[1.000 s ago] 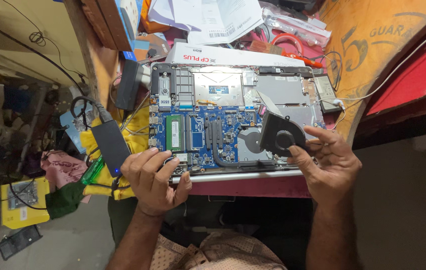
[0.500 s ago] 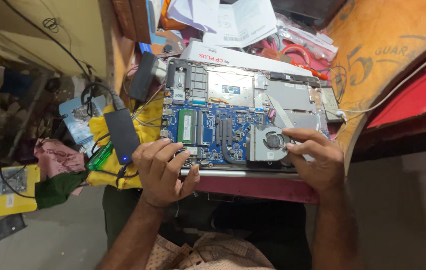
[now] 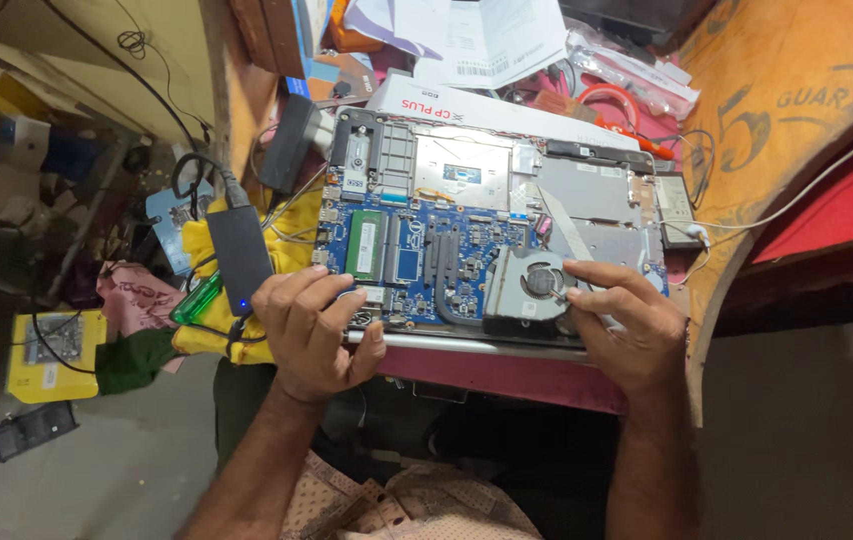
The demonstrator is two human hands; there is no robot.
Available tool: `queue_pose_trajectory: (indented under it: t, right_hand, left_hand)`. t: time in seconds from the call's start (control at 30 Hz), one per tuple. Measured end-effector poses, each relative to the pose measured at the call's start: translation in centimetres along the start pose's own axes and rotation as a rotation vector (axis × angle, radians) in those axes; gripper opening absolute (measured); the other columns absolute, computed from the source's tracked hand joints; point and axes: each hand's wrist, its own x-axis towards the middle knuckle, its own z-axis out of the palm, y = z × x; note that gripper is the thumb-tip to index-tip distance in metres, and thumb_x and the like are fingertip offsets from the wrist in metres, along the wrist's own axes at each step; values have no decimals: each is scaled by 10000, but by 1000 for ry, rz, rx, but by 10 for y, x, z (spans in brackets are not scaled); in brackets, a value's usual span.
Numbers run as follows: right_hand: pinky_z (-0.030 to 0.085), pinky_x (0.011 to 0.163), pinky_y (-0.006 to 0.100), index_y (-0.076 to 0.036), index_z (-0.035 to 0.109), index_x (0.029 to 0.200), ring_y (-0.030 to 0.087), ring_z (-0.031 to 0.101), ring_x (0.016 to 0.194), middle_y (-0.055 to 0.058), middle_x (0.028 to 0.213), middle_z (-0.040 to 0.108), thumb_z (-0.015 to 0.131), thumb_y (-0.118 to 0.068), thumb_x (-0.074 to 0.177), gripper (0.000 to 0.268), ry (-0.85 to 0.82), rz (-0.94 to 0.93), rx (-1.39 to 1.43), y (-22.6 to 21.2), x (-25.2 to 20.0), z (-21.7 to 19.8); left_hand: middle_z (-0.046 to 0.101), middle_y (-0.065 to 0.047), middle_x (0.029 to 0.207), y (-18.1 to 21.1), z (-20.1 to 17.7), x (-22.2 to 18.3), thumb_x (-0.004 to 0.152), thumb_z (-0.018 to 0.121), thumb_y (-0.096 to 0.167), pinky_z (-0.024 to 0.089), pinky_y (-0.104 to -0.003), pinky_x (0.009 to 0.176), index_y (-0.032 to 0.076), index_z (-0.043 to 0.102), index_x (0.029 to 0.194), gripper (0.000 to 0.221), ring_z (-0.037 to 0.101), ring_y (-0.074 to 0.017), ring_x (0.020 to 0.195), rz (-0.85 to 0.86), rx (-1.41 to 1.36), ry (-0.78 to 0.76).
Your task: The person removes a fan from the internal chassis of a laptop, cleans the fan area, and then reinstalls the fan and reconnects its wire by hand and with a screwdriver.
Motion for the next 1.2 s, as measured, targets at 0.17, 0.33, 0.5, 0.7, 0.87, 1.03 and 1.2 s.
queue_pose_trajectory:
  t: [0.17, 0.33, 0.5, 0.7, 0.87, 1.03, 1.2]
  right_hand:
    - [588, 821, 352, -30, 683, 1006, 218, 723, 945, 92, 1032, 723, 821, 76, 835, 244, 138, -172, -111, 0, -5, -2]
    - [531, 725, 373, -57, 711, 1005, 230, 649, 844, 63, 926, 665, 823, 46, 806, 251, 173, -394, -353, -23, -15, 3]
    - [515, 730, 369, -73, 759, 1079, 165, 645, 814, 18, 897, 662, 841, -28, 823, 273, 6, -381, -502, -42, -18, 24]
    - [509, 725, 386, -81, 764, 1085, 192, 644, 814, 18, 892, 642, 831, -15, 805, 295, 7, -312, -521, -57, -12, 30]
    - [484, 720, 399, -77, 770, 1099, 198, 620, 785, 16, 877, 627, 840, -35, 806, 305, 68, -261, -574, -71, -15, 40]
    - [438, 699, 396, -73, 780, 1046, 189, 600, 751, 6, 851, 635, 843, -48, 853, 205, 189, -150, -637, -76, -9, 58]
    - [441, 702, 416, -65, 775, 992, 234, 611, 759, 40, 848, 645, 844, -65, 894, 120, 198, -45, -671, -83, 4, 72]
  left_hand:
    - [636, -68, 1139, 1, -1, 1, 978, 642, 366, 436, -512, 999, 105, 653, 1103, 289, 595, -290, 1138, -8, 7, -4]
    - [640, -68, 1138, 1, -2, 4, 966, 657, 347, 434, -511, 994, 103, 657, 1098, 278, 600, -292, 1132, -6, -6, 9]
    - [641, -73, 1151, 1, -3, 3, 960, 671, 330, 440, -512, 1007, 100, 654, 1112, 277, 597, -297, 1142, -5, -33, 1]
    - [642, -62, 1146, 0, -4, 3, 962, 656, 348, 434, -505, 996, 112, 647, 1123, 286, 590, -289, 1144, 0, -25, -7]
    - [642, -55, 1151, -1, -3, 0, 981, 644, 370, 428, -505, 995, 120, 647, 1124, 289, 587, -278, 1151, -10, -25, -14]
    - [642, -54, 1147, -1, -2, -1, 991, 641, 375, 430, -502, 990, 121, 643, 1120, 285, 593, -271, 1150, -9, -40, -2]
    - [644, -52, 1153, -1, -2, -2, 996, 638, 371, 431, -503, 996, 121, 641, 1116, 277, 591, -269, 1153, -13, -33, -10]
